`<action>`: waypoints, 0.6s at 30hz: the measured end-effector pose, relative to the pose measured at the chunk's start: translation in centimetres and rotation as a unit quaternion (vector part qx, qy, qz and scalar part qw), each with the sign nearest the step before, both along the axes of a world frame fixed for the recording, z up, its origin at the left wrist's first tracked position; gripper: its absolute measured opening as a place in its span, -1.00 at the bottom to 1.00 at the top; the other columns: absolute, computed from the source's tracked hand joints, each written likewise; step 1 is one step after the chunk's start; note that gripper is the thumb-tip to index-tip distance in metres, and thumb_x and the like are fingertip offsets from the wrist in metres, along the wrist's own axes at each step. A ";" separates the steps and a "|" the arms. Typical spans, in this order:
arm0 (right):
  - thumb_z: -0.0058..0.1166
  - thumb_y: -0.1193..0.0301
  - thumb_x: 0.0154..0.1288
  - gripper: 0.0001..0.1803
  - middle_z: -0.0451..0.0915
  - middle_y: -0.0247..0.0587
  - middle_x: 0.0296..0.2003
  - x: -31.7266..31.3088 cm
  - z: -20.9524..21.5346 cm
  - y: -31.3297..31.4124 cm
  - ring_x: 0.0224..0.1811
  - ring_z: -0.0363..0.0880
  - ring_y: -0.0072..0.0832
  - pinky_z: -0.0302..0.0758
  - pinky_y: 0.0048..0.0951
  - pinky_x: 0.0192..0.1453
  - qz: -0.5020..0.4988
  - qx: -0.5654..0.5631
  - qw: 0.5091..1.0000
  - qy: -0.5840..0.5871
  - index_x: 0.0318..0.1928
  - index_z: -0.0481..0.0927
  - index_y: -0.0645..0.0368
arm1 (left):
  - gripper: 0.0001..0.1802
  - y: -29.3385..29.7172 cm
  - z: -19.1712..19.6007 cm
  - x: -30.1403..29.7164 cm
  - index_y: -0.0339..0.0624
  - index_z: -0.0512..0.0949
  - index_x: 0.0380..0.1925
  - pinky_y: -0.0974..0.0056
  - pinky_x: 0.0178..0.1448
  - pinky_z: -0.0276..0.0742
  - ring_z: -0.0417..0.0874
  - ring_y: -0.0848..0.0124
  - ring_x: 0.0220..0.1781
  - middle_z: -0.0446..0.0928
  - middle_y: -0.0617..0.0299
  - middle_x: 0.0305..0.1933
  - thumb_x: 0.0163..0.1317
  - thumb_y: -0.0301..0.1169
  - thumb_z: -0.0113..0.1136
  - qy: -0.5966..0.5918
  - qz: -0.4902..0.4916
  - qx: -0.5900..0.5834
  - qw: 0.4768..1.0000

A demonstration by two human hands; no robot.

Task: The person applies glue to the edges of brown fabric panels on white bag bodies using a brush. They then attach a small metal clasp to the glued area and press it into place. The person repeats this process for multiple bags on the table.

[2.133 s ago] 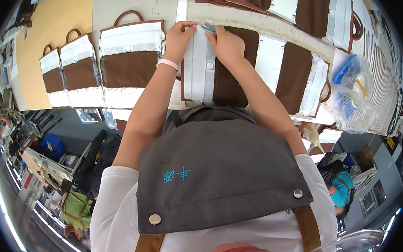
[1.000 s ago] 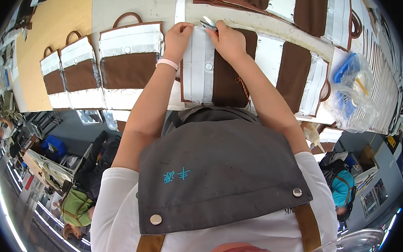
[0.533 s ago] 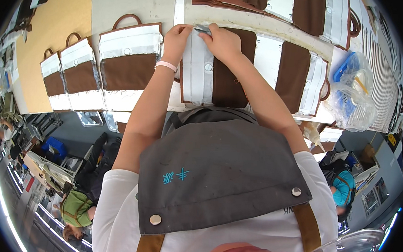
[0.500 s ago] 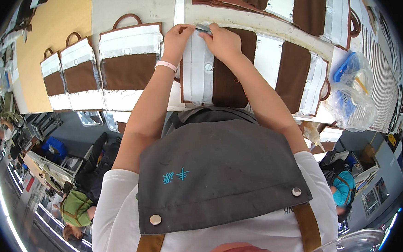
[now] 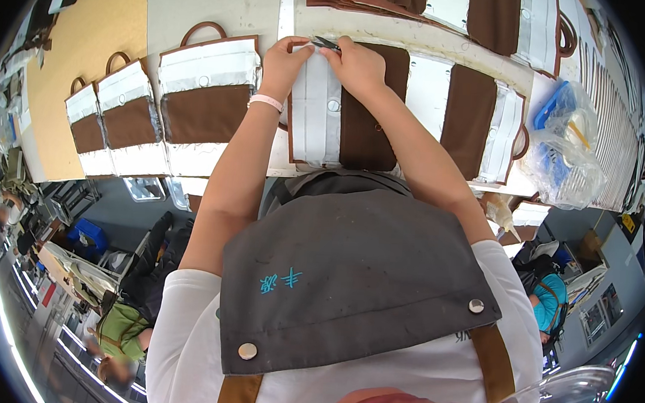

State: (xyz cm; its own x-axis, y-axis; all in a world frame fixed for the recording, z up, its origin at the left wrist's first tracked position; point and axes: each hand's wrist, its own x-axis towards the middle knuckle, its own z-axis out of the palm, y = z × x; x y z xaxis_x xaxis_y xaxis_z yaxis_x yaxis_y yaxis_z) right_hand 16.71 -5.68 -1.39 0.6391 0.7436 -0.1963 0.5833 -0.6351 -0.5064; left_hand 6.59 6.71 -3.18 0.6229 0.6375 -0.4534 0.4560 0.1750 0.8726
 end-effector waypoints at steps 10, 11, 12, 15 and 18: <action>-0.09 0.01 0.30 -0.54 0.55 -0.11 -0.61 2.2 -0.9 0.3 -0.50 0.57 -0.12 0.46 -0.15 -0.40 -0.144 0.105 0.984 0.021 -0.43 0.44 0.20 | -0.78 -0.3 -0.1 0.0 -0.28 0.60 -0.28 0.52 -0.35 0.34 0.41 0.64 -0.42 0.50 0.36 -0.42 0.09 -0.39 0.28 0.028 -0.008 0.056 0.998; -0.07 0.03 0.29 -0.55 0.56 -0.10 -0.60 1.7 -0.2 0.0 -0.49 0.58 -0.12 0.47 -0.15 -0.40 -0.095 0.076 0.992 0.029 -0.44 0.45 0.19 | -0.78 -0.2 -0.2 0.0 -0.28 0.60 -0.29 0.51 -0.34 0.35 0.42 0.64 -0.42 0.51 0.36 -0.42 0.10 -0.38 0.27 0.027 -0.006 0.054 0.998; -0.06 0.04 0.28 -0.56 0.57 -0.10 -0.59 1.3 0.7 -0.2 -0.48 0.59 -0.12 0.49 -0.15 -0.39 -0.044 0.049 0.997 0.035 -0.45 0.46 0.18 | -0.79 -0.1 0.0 0.1 -0.28 0.60 -0.31 0.51 -0.32 0.35 0.42 0.63 -0.41 0.52 0.37 -0.42 0.11 -0.37 0.26 0.025 -0.003 0.052 0.998; 0.02 0.05 0.22 -0.60 0.58 -0.21 -0.61 0.1 -0.1 -0.9 -0.51 0.60 -0.24 0.50 -0.26 -0.45 -0.012 0.063 0.998 0.005 -0.45 0.47 0.15 | -0.78 -0.3 0.5 0.1 -0.29 0.60 -0.29 0.50 -0.26 0.36 0.42 0.63 -0.37 0.52 0.36 -0.41 0.15 -0.35 0.22 0.041 -0.003 0.061 0.997; 0.04 0.05 0.19 -0.61 0.59 -0.23 -0.60 0.2 -0.1 -0.8 -0.52 0.60 -0.29 0.50 -0.30 -0.45 0.001 0.058 0.998 -0.003 -0.44 0.47 0.15 | -0.76 -0.2 0.4 0.2 -0.30 0.60 -0.27 0.50 -0.22 0.37 0.43 0.62 -0.34 0.55 0.33 -0.38 0.19 -0.34 0.18 0.026 0.015 0.030 0.999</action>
